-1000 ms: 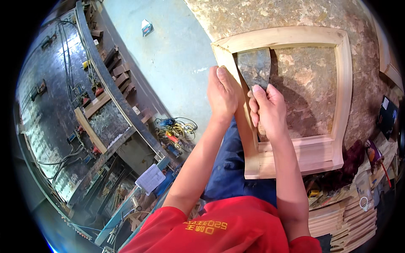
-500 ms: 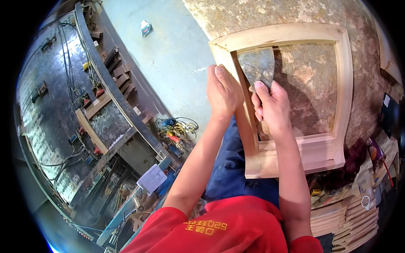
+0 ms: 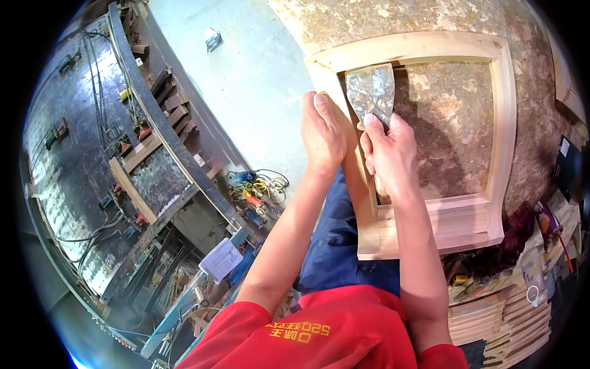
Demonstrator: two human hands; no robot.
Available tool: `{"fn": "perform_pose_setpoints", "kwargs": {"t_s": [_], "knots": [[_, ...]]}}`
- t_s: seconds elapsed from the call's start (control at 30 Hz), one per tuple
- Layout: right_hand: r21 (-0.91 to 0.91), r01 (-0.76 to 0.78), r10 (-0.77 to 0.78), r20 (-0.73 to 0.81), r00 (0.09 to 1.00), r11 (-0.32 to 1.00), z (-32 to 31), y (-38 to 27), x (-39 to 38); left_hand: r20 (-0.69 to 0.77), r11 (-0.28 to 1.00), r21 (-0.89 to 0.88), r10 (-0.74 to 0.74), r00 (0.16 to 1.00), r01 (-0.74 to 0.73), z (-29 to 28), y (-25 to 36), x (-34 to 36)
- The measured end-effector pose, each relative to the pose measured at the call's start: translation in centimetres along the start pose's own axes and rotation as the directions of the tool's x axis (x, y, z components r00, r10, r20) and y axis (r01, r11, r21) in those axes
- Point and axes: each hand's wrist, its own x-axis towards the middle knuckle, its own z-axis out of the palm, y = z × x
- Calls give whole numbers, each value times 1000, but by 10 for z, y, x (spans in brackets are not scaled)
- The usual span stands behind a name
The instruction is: The person removes a wooden frame from a clamping jig, then uses a chisel and a cloth to scrape and wipe the frame's edges and corners. The person repeatedly scrapes and wipes the same frame, handling it one at a time, and places it back on the workbench.
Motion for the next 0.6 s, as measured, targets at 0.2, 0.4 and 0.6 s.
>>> {"fn": "perform_pose_setpoints", "kwargs": {"t_s": [0.2, 0.4, 0.6], "knots": [[155, 71, -84, 77, 993, 985, -12, -31, -22, 5, 1000, -8, 9, 1000, -9, -1, 2, 1], [-65, -29, 28, -15, 999, 997, -5, -10, 1, -26, 1000, -11, 12, 1000, -13, 4, -2, 2], [163, 27, -44, 101, 994, 986, -8, -31, -22, -12, 1000, 5, 4, 1000, -4, 0, -2, 3]]}}
